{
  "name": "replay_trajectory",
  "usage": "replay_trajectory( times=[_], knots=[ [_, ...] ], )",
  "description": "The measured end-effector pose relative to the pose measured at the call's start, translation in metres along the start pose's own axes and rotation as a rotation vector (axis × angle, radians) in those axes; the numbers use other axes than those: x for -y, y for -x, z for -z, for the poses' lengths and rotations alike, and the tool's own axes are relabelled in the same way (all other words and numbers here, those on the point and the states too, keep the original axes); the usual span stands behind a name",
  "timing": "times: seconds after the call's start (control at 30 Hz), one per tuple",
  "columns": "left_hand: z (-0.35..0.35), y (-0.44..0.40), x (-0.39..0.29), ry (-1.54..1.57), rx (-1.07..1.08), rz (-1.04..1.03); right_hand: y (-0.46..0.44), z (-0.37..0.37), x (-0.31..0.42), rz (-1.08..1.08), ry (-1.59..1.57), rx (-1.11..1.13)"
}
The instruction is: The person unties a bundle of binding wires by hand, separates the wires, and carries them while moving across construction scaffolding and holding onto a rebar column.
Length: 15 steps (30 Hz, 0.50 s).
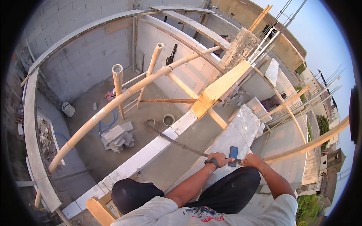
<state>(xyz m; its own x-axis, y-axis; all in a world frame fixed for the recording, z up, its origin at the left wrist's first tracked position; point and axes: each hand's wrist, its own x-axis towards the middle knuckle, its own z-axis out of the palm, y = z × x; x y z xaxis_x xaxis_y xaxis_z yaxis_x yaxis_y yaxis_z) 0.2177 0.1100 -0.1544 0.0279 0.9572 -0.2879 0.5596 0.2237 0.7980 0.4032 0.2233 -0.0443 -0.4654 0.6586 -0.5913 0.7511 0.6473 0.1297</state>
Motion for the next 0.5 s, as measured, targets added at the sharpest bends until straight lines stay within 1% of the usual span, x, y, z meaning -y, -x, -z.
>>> replay_trajectory(
  times=[0.03, 0.1, 0.13, 0.2, 0.23, 0.3, 0.33, 0.37, 0.4, 0.43, 0.5],
  knots=[
    [0.005, 0.000, -0.001, -0.003, -0.001, -0.004, 0.003, 0.004, -0.005, -0.003, -0.001, -0.005],
    [0.016, -0.003, -0.003, -0.027, -0.042, -0.046, 0.014, 0.018, -0.013, 0.125, -0.242, 0.013],
    [0.021, -0.004, -0.005, -0.028, -0.040, -0.049, 0.018, 0.024, -0.012, 0.122, -0.244, 0.013],
    [0.029, -0.006, -0.009, -0.050, -0.087, -0.048, 0.024, 0.040, -0.006, 0.003, -0.045, -0.093],
    [0.031, -0.003, -0.009, 0.009, -0.165, -0.055, 0.033, 0.056, 0.006, -0.003, -0.045, -0.090],
    [0.042, 0.002, -0.010, 0.043, -0.172, -0.072, 0.046, 0.088, 0.049, 0.003, 0.271, -0.366],
    [0.044, 0.004, -0.011, 0.073, -0.182, -0.082, 0.045, 0.095, 0.065, -0.002, 0.271, -0.367],
    [0.040, 0.000, -0.008, 0.065, -0.241, -0.106, 0.042, 0.100, 0.080, 0.076, 0.317, -0.337],
    [0.042, 0.000, -0.007, 0.062, -0.241, -0.109, 0.041, 0.102, 0.092, 0.155, 0.364, -0.307],
    [0.046, 0.000, -0.006, 0.102, -0.230, -0.118, 0.036, 0.099, 0.102, 0.153, 0.363, -0.311],
    [0.053, -0.001, -0.003, 0.141, -0.224, -0.128, 0.017, 0.089, 0.114, 0.227, 0.371, -0.160]
  ],
)
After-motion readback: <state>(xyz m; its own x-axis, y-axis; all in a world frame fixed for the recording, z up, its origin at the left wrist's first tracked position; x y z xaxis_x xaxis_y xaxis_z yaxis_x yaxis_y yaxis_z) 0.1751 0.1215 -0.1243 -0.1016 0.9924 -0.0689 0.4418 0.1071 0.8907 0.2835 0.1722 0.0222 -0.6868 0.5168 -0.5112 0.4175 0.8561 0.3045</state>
